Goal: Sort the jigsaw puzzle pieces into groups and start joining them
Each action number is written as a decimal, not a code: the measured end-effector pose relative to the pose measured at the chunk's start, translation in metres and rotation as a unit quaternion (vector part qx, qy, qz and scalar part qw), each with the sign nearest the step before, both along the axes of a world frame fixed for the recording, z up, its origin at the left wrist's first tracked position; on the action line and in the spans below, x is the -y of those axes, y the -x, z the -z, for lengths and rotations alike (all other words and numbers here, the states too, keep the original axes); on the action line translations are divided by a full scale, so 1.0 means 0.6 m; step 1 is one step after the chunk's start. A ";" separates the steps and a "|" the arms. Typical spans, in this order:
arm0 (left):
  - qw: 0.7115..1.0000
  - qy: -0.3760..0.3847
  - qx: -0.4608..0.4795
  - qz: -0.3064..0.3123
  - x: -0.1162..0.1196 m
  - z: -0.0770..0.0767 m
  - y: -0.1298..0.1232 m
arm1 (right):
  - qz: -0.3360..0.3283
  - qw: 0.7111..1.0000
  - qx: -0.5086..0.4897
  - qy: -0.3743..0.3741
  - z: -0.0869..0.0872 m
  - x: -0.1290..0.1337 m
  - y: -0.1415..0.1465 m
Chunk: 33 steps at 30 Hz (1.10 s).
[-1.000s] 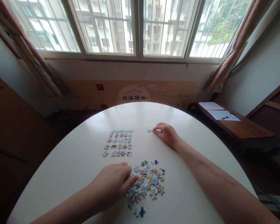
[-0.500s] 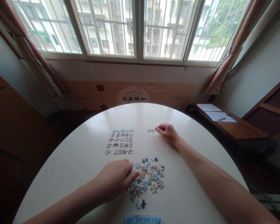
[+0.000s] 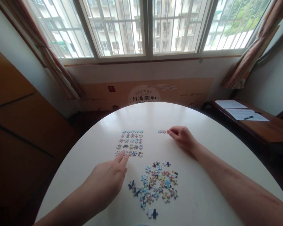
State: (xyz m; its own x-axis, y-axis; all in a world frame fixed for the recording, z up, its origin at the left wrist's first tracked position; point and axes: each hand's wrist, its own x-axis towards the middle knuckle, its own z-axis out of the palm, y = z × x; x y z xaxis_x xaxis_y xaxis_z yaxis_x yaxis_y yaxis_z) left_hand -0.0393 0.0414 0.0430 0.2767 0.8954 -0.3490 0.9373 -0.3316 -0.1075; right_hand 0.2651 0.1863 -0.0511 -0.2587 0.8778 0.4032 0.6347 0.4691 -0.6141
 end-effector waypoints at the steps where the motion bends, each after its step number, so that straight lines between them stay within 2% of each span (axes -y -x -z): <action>1: 1.000 0.015 -0.008 0.001 -0.001 0.000 0.002 | -0.001 1.000 0.001 0.001 0.000 0.000 0.000; 13: 0.999 0.046 0.020 0.010 -0.002 0.014 0.007 | -0.012 1.000 0.011 -0.002 0.005 -0.002 -0.003; 22: 0.998 0.062 0.020 -0.014 -0.009 -0.001 0.006 | -0.008 1.000 0.019 0.003 0.002 0.000 -0.003; 33: 0.999 0.047 0.014 0.013 0.005 0.003 -0.003 | -0.018 1.000 0.022 -0.012 0.003 -0.001 -0.002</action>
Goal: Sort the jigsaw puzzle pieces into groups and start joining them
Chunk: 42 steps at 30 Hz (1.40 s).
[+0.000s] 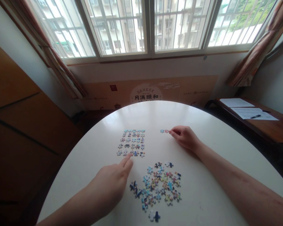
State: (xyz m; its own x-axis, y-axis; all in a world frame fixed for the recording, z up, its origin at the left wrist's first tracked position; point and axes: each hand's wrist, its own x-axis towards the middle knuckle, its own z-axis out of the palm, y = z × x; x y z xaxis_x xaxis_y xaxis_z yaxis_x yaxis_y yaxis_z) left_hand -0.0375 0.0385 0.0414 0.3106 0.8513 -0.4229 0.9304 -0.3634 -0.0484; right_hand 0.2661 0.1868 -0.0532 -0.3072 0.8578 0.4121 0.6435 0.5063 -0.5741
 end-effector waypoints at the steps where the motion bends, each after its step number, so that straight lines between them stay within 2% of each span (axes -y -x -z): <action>1: 1.000 0.004 0.005 0.002 -0.001 0.001 -0.001 | 0.001 1.000 0.001 -0.001 0.000 0.000 0.000; 15: 1.000 0.004 0.019 -0.005 -0.004 0.008 0.003 | 0.005 1.000 0.002 0.003 -0.001 0.001 0.001; 23: 0.996 -0.015 0.090 0.024 -0.008 0.023 -0.001 | -0.001 1.000 0.001 0.003 -0.002 0.001 0.001; 30: 0.997 -0.012 0.079 0.012 -0.011 0.027 0.001 | 0.000 1.000 0.002 0.007 -0.004 0.003 0.001; 42: 0.989 -0.017 0.141 0.052 -0.012 0.033 -0.018 | 0.000 1.000 0.009 0.004 -0.006 0.003 0.003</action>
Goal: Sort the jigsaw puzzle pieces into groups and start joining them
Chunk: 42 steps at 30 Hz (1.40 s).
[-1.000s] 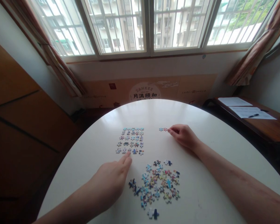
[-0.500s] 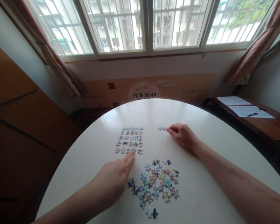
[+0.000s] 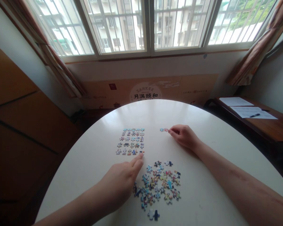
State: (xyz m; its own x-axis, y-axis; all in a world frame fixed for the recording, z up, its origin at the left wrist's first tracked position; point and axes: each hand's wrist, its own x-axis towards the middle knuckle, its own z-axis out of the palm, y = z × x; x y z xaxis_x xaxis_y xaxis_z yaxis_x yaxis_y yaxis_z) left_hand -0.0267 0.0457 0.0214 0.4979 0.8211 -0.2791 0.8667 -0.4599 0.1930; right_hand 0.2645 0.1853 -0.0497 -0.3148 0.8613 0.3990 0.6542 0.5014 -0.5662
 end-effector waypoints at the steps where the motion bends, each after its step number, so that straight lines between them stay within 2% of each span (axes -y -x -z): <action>1: 1.000 -0.001 0.000 0.001 -0.001 0.001 -0.001 | 0.001 1.000 0.002 -0.001 0.000 0.000 0.000; 7: 1.000 0.018 -0.008 -0.015 -0.001 -0.004 -0.001 | 0.000 1.000 0.003 -0.002 0.001 0.000 0.000; 14: 1.000 0.000 -0.024 -0.008 0.007 -0.023 -0.008 | -0.002 1.000 0.004 -0.006 0.001 0.000 0.000; 19: 0.997 -0.058 -0.039 -0.029 -0.002 -0.024 -0.008 | -0.022 1.000 0.009 -0.011 -0.013 0.007 0.002; 22: 0.997 -0.063 -0.049 -0.019 -0.008 -0.018 -0.004 | -0.109 0.991 0.033 0.069 -0.037 0.017 0.004; 26: 0.997 -0.043 -0.061 -0.007 -0.010 -0.011 0.001 | -0.218 0.941 0.099 0.239 -0.074 0.039 0.016; 28: 0.997 -0.036 -0.069 -0.007 -0.010 -0.010 0.003 | -0.243 0.921 0.133 0.275 -0.087 0.051 0.025; 30: 0.996 -0.025 -0.084 -0.012 -0.010 -0.011 0.004 | -0.254 0.912 0.150 0.285 -0.094 0.063 0.034; 34: 0.992 0.020 -0.125 -0.019 -0.008 -0.020 0.004 | -0.254 0.913 0.150 0.283 -0.097 0.069 0.039; 37: 0.987 0.046 -0.155 -0.017 -0.002 -0.031 0.001 | -0.231 0.923 0.152 0.269 -0.094 0.054 0.021; 42: 0.983 0.073 -0.171 0.003 0.008 -0.040 -0.002 | -0.095 0.965 0.150 0.192 -0.069 0.004 -0.041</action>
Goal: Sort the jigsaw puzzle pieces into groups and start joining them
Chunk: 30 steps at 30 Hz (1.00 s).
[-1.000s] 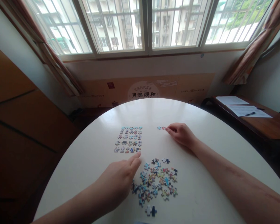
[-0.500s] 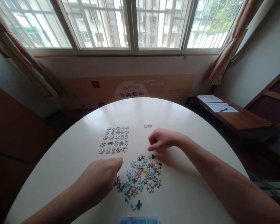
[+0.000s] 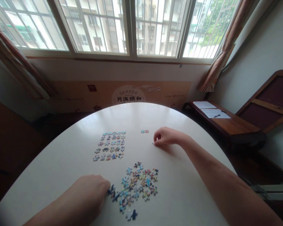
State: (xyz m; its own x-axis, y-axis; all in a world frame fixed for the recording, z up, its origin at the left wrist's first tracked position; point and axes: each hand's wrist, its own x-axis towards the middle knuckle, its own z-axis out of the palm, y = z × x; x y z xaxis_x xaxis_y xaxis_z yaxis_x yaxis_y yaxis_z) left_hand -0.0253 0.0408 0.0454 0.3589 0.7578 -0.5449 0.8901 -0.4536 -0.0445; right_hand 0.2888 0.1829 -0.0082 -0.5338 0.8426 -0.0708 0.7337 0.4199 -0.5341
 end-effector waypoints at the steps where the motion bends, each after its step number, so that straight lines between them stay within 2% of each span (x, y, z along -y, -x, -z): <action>1: 1.000 0.001 0.004 -0.001 0.001 0.001 0.000 | 0.025 0.999 -0.003 -0.027 0.008 -0.009 -0.011; 4: 1.000 -0.004 0.016 -0.008 0.000 0.007 0.003 | 0.080 0.991 -0.017 -0.107 0.032 -0.029 -0.028; 8: 1.000 0.003 0.017 -0.011 -0.002 0.014 0.005 | 0.104 0.977 -0.042 -0.180 0.058 -0.034 -0.017; 13: 1.000 0.006 0.020 -0.011 -0.001 0.011 0.005 | 0.144 0.959 -0.046 -0.239 0.070 -0.026 -0.002; 21: 0.999 0.014 0.020 -0.021 -0.002 0.006 0.002 | 0.106 0.962 -0.045 -0.248 0.063 -0.020 -0.006; 27: 0.999 0.046 -0.011 -0.017 -0.004 -0.011 -0.007 | 0.105 0.964 -0.049 -0.239 0.064 -0.024 -0.002; 30: 0.998 0.057 -0.012 -0.020 -0.006 -0.011 -0.008 | 0.104 0.966 -0.053 -0.231 0.065 -0.026 -0.001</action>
